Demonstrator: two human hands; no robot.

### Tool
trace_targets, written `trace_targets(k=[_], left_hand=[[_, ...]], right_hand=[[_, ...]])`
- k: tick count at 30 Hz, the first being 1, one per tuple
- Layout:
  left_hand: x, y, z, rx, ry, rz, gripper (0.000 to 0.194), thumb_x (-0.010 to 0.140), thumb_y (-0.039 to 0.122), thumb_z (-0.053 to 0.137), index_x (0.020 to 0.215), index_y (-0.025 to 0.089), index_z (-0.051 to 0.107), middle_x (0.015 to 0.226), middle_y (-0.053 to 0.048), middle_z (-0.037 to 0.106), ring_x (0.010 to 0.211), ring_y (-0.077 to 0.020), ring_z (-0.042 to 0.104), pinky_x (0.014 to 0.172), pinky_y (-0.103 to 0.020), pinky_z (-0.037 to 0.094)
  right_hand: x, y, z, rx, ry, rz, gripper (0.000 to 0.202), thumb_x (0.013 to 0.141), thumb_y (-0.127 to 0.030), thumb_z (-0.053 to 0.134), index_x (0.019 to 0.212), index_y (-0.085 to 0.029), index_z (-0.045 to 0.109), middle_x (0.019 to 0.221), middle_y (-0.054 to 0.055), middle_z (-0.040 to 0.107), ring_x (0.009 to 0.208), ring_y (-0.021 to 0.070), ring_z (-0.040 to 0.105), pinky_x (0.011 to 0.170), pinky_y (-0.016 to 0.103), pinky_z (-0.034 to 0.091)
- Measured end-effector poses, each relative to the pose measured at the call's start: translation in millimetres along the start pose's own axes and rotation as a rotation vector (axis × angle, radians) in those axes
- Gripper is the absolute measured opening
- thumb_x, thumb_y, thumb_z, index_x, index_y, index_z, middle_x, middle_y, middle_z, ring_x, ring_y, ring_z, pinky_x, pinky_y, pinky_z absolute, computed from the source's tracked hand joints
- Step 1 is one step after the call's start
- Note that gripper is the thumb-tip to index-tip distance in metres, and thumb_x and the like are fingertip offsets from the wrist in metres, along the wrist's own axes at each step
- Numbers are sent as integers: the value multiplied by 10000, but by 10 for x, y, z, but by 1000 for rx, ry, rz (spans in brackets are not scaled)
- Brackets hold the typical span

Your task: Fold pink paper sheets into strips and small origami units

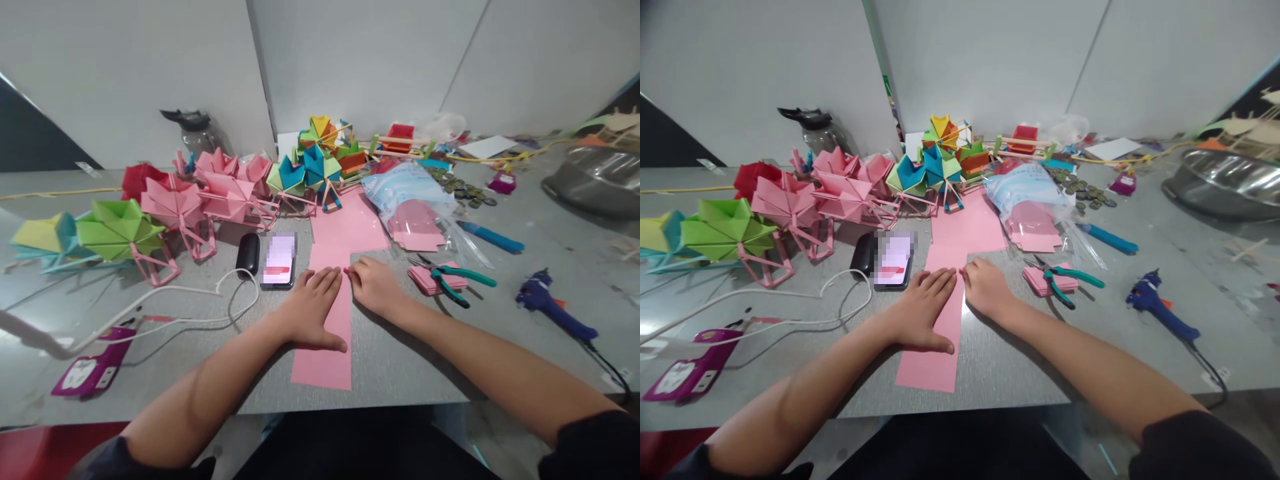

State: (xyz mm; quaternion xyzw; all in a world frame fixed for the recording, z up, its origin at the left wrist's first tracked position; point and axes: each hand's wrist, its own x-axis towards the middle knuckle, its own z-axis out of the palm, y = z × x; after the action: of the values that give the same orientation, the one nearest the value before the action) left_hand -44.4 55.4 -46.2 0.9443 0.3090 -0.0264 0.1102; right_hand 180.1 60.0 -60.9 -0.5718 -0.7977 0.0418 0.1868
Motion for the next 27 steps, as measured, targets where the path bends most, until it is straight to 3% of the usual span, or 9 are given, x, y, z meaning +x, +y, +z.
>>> trace_targets(k=[6,11,18,23,27], left_hand=[[-8,-2,-12,11,-8,-3,1415,756,1004,561,1748,70,178,1814,-292,160,1693,-455,171,1341,-624,99],[-4,-9,-20,14,-9,-11,1419,765,1001,551,1747,50,170,1816,-292,150,1696,-458,160,1344,-626,108],[-145,48,-51,-54,-54,55,1353,789,911,622,1765,109,138,1835,-245,117,1710,-431,127,1363,-608,69],[-230,115,-59,-128,-104,93,1398,760,859,706,1769,116,87,1839,-242,84,1720,-420,73,1375,-614,39],[-217,127,-68,-152,-133,95,1428,725,817,774,1764,116,90,1839,-249,91,1719,-431,68,1371,-639,50]], right_hand=[[360,-7,-62,-92,-44,163,317,1100,-195,473,1041,-119,775,1058,180,738,937,267,677,824,365,444],[442,9,-68,-86,-37,210,277,1085,-170,496,1056,-127,768,1075,180,752,975,268,695,843,355,449],[182,13,-99,53,-12,208,154,1031,-126,587,998,-157,734,1048,124,759,965,237,701,856,326,461],[-207,-13,-109,67,-33,54,195,1051,-174,555,960,-174,728,961,99,741,889,234,685,795,327,457],[-159,114,-135,-46,-18,84,270,1078,-193,509,950,-161,744,964,132,741,878,256,671,793,351,444]])
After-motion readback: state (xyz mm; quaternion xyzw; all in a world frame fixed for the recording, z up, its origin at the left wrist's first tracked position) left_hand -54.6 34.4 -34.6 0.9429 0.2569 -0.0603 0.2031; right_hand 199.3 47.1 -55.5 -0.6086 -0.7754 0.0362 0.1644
